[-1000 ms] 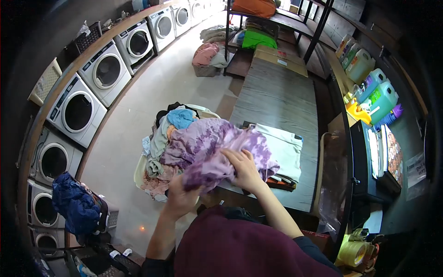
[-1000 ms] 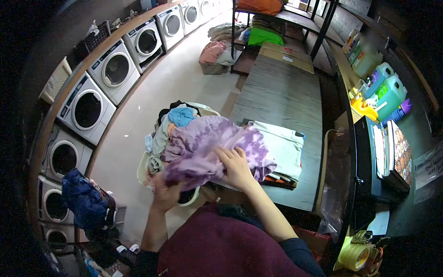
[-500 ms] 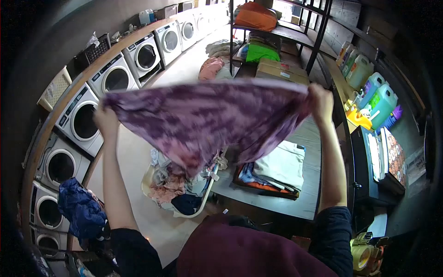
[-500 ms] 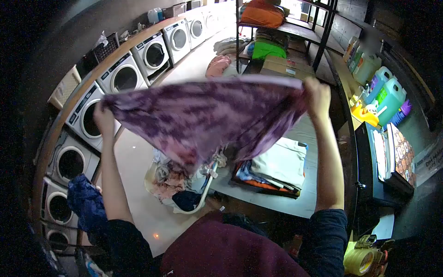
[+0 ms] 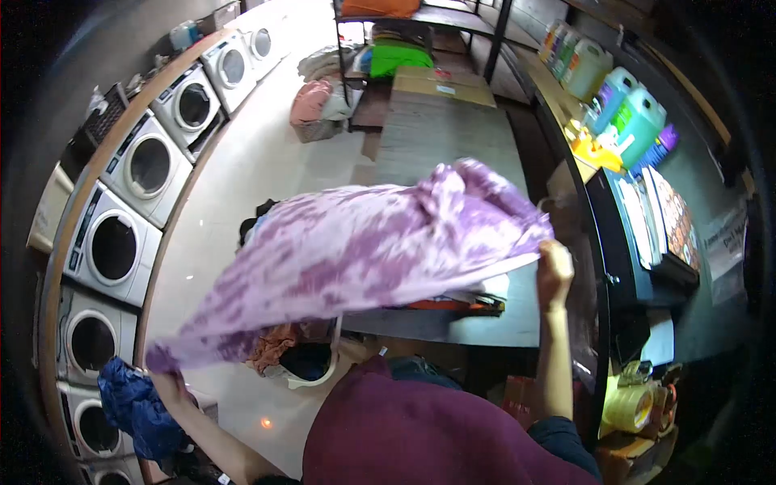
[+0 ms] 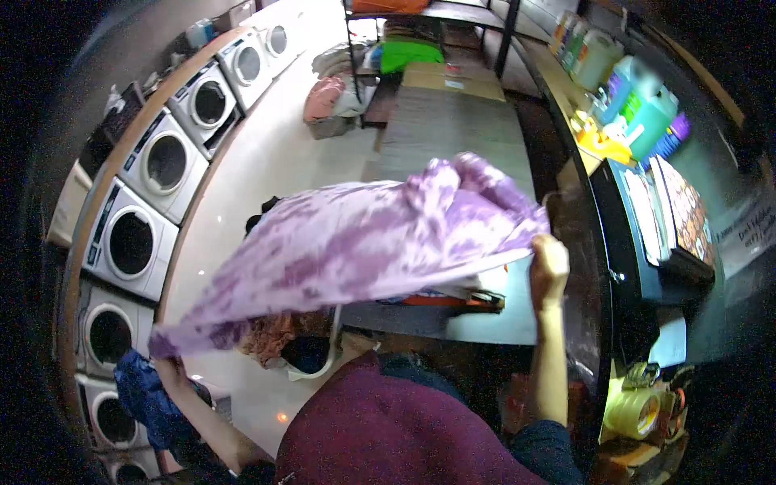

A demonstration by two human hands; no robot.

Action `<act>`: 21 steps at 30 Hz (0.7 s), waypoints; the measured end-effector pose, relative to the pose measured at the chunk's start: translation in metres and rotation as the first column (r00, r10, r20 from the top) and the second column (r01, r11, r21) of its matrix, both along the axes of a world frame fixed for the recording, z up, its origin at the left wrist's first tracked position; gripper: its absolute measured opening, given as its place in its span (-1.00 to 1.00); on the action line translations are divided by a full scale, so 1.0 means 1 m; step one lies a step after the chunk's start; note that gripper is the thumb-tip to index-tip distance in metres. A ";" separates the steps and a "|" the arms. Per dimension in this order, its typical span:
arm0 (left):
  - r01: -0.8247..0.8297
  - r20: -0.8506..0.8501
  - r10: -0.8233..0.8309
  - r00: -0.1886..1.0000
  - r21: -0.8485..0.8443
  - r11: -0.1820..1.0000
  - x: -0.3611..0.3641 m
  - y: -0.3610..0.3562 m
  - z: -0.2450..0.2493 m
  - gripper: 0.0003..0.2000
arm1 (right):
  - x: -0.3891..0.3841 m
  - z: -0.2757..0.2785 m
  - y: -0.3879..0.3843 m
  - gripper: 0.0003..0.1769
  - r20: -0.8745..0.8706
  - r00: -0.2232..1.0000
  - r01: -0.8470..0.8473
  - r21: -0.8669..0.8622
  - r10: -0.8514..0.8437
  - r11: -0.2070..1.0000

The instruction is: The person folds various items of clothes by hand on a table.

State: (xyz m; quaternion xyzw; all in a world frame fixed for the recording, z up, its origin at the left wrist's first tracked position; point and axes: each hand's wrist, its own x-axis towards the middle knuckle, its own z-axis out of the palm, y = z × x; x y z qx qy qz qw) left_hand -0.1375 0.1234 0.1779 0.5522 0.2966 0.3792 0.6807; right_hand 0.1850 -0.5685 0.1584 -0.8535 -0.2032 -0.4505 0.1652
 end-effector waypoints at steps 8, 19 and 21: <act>0.503 -0.774 -0.365 0.517 -0.070 0.861 -0.008 -0.087 -0.127 -0.65 | -0.063 -0.128 -0.003 -0.88 -0.547 0.836 0.140 0.133 -0.045 0.981; 0.572 -0.933 -0.018 0.360 0.206 0.794 0.048 -0.152 -0.253 -0.27 | -0.017 -0.090 0.060 -0.76 -0.603 0.750 -0.038 0.370 0.271 0.928; 0.547 -0.971 0.122 0.205 0.217 0.808 0.060 -0.191 -0.229 -0.26 | -0.026 -0.096 0.087 -0.73 -0.628 0.718 -0.182 0.248 0.301 0.951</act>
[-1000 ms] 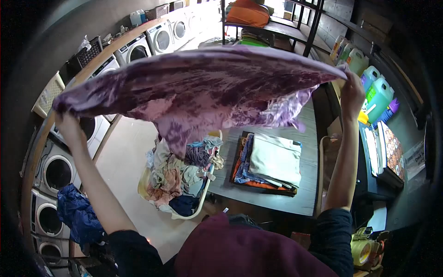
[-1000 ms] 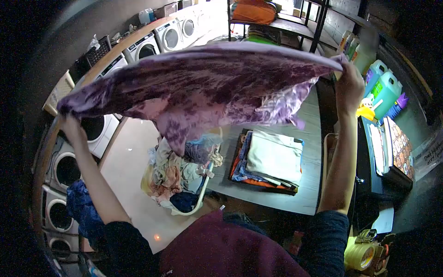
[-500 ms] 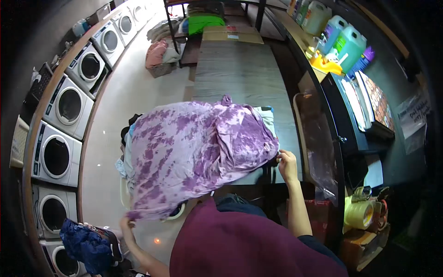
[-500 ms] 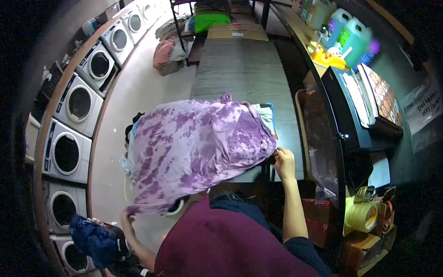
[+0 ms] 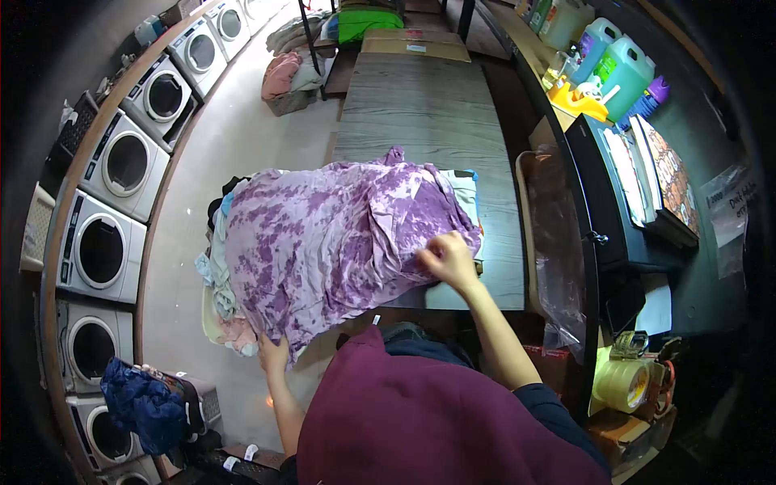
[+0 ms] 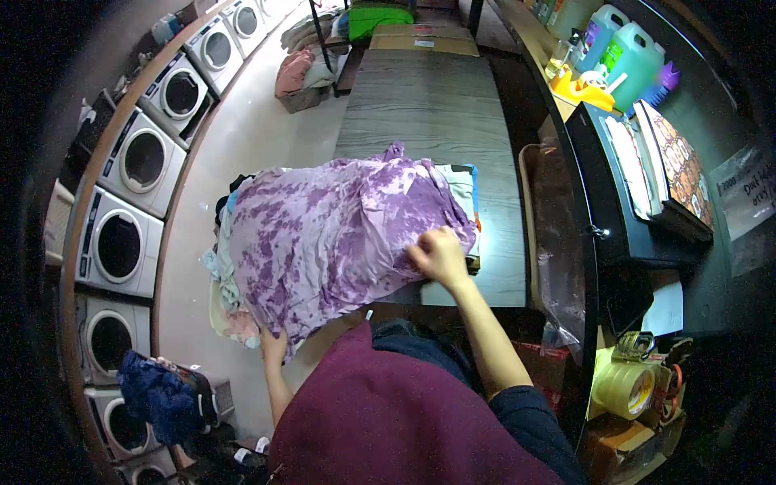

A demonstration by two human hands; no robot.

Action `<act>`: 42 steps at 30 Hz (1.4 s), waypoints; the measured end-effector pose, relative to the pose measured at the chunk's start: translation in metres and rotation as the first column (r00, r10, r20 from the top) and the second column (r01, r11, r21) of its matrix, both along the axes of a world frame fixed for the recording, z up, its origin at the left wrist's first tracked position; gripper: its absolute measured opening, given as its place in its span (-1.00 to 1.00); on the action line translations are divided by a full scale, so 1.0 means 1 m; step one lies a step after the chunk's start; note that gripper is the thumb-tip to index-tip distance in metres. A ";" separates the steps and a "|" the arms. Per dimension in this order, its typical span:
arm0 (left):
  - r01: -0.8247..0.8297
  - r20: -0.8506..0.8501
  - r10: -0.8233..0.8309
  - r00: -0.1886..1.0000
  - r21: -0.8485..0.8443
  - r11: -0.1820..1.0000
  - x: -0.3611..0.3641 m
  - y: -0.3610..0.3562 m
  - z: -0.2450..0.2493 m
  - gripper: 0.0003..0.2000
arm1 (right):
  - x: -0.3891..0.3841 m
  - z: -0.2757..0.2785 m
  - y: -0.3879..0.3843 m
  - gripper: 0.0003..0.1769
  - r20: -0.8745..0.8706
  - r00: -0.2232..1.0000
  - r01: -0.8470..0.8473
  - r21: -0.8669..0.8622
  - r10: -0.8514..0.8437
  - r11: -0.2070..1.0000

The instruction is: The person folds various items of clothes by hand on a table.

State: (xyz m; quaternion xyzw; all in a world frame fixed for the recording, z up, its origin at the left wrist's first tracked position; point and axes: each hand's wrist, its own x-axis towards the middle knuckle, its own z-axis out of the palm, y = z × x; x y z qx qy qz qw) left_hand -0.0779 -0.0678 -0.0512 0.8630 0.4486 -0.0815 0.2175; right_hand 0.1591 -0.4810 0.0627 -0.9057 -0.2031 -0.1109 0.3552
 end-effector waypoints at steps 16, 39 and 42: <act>-0.305 0.500 0.310 0.808 -0.096 0.948 -0.055 -0.014 -0.028 -0.42 | -0.032 0.017 -0.002 -0.89 -0.369 0.928 0.222 0.467 -0.040 0.856; -0.255 0.648 0.417 0.638 -0.333 0.908 -0.009 0.068 -0.033 -0.73 | -0.101 0.007 -0.016 -0.41 -0.624 0.745 0.262 -0.050 -0.234 0.964; -0.182 0.339 0.519 0.784 -0.674 0.716 -0.021 0.059 0.021 -0.74 | -0.090 0.008 -0.019 -0.76 -0.593 0.788 0.252 0.061 -0.168 0.966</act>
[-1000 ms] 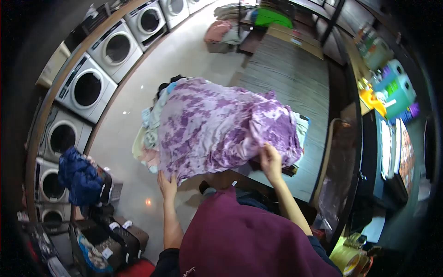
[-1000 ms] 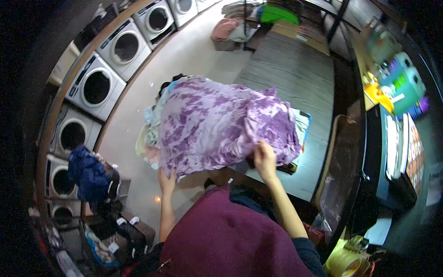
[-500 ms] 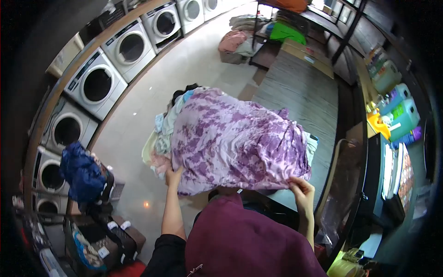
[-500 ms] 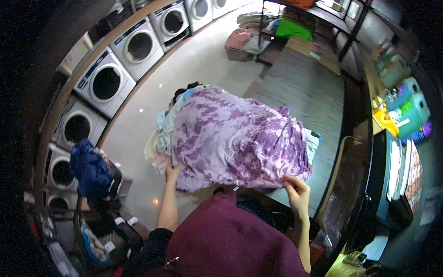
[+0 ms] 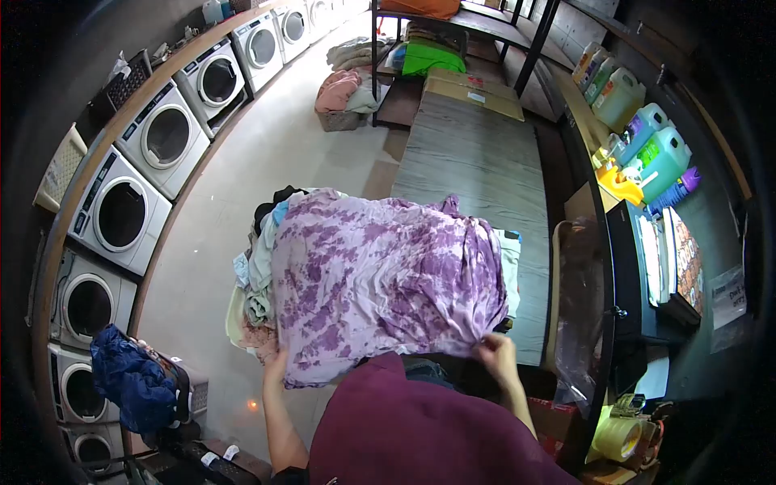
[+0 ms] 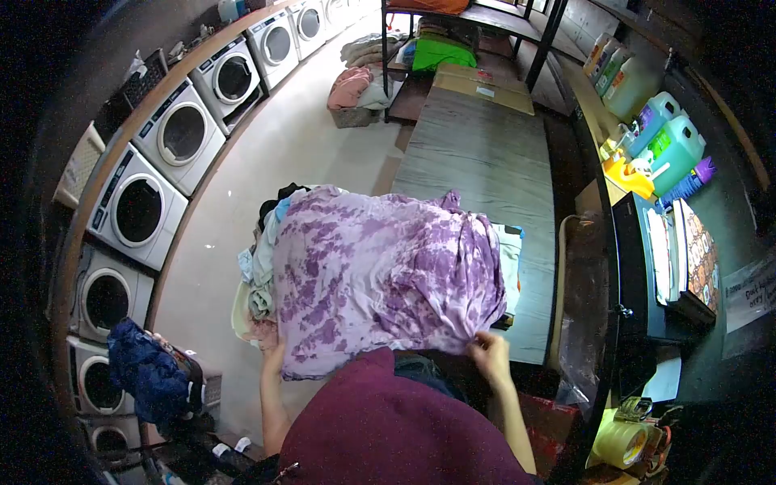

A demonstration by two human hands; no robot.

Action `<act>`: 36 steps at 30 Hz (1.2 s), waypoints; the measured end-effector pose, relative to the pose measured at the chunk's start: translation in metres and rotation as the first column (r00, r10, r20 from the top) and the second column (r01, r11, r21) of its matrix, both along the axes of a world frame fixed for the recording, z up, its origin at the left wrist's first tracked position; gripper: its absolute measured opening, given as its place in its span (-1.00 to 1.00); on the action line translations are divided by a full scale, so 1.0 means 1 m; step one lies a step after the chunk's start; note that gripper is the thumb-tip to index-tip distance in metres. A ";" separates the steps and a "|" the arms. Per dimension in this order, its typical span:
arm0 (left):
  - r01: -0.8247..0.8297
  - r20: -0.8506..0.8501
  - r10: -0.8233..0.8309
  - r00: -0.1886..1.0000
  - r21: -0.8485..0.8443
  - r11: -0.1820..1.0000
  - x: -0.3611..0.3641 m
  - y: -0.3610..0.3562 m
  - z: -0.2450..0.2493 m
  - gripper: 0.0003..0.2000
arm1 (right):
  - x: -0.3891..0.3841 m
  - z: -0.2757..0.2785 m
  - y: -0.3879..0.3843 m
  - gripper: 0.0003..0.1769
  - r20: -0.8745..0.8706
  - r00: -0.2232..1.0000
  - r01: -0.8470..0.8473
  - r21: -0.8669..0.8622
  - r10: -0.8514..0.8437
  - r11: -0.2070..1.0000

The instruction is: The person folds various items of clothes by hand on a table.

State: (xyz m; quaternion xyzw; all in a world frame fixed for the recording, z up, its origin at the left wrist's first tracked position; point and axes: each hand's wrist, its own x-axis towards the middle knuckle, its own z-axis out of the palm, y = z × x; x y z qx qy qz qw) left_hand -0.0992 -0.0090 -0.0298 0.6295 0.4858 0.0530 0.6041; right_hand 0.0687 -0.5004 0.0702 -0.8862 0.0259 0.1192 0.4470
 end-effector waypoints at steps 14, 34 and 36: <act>0.009 0.750 -0.218 0.624 0.272 0.962 0.124 0.040 0.257 -0.68 | 0.079 0.203 0.037 -0.69 0.317 0.948 -0.065 0.294 -0.033 0.954; -0.305 0.869 -0.221 0.443 0.378 0.874 0.078 -0.001 0.348 -0.54 | 0.043 0.238 -0.008 -0.68 0.288 0.953 -0.061 0.485 -0.093 0.872; -0.294 0.857 -0.266 0.442 0.419 0.859 0.069 0.001 0.355 -0.56 | 0.046 0.230 -0.002 -0.59 0.495 0.869 -0.170 0.325 -0.014 0.930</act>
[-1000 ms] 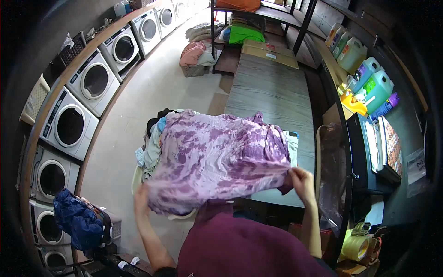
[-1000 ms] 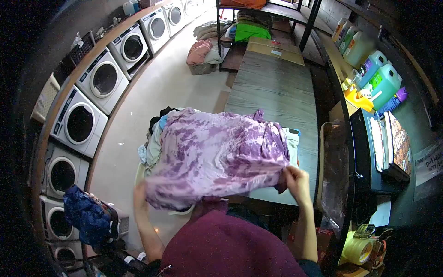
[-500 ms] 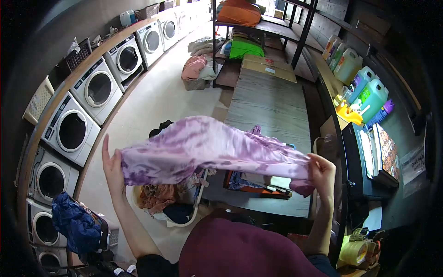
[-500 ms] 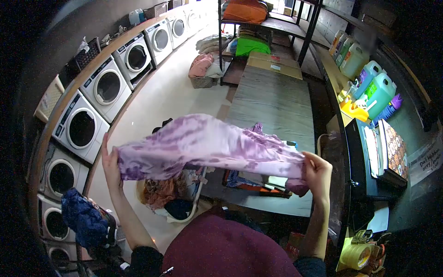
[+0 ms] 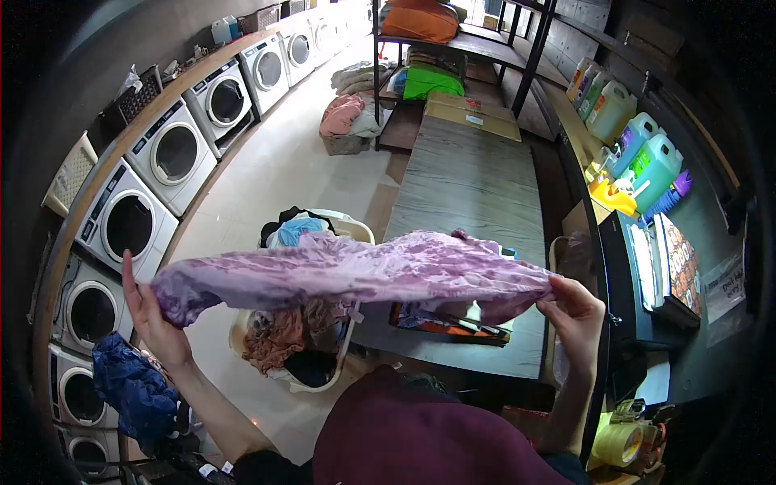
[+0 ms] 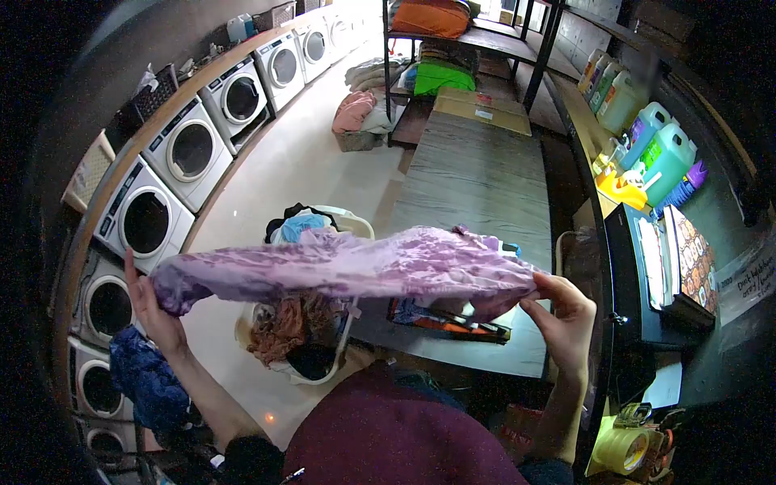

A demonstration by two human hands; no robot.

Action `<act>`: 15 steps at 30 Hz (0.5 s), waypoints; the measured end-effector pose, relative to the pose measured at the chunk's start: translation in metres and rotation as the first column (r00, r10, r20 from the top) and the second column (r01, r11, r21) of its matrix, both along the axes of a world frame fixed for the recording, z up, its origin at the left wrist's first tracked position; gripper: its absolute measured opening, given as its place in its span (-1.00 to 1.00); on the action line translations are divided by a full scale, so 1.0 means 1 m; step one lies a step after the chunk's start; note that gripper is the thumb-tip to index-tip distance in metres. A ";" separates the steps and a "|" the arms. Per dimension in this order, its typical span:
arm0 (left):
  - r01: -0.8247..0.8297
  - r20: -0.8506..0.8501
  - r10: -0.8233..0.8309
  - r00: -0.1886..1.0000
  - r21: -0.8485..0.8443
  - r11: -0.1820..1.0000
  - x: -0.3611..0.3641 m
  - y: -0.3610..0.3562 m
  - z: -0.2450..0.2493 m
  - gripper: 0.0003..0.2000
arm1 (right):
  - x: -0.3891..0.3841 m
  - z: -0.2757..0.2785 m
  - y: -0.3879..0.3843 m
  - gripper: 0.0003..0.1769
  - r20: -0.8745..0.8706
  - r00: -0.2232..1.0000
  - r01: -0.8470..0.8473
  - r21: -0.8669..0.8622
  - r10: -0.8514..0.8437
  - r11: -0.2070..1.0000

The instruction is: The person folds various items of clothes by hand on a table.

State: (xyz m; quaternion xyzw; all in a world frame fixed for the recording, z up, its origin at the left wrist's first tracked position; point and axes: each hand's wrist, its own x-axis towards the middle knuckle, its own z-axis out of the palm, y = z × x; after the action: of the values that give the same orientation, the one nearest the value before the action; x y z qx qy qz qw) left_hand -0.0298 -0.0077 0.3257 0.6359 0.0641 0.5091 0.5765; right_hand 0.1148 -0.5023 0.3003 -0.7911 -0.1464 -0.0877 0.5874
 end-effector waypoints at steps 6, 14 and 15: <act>0.004 -0.314 0.075 0.947 0.244 0.970 0.059 0.064 -0.020 -0.58 | 0.068 -0.039 0.001 -0.86 0.445 0.894 0.224 -0.535 0.046 0.814; -0.007 0.007 0.005 1.000 0.245 0.969 0.138 0.042 0.084 -0.62 | 0.172 0.073 0.001 -0.88 0.506 0.823 0.208 0.158 -0.260 0.965; 0.014 0.071 -0.033 0.997 0.248 0.969 0.129 0.027 0.097 -0.62 | 0.158 0.085 0.006 -0.82 0.392 0.873 0.118 0.406 -0.290 0.906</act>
State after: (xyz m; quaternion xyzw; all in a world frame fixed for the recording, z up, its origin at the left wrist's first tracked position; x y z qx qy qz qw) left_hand 0.0991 0.0197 0.4222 0.6841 -0.0288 0.5295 0.5008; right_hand 0.2726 -0.4959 0.3851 -0.6362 -0.1713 -0.3540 0.6638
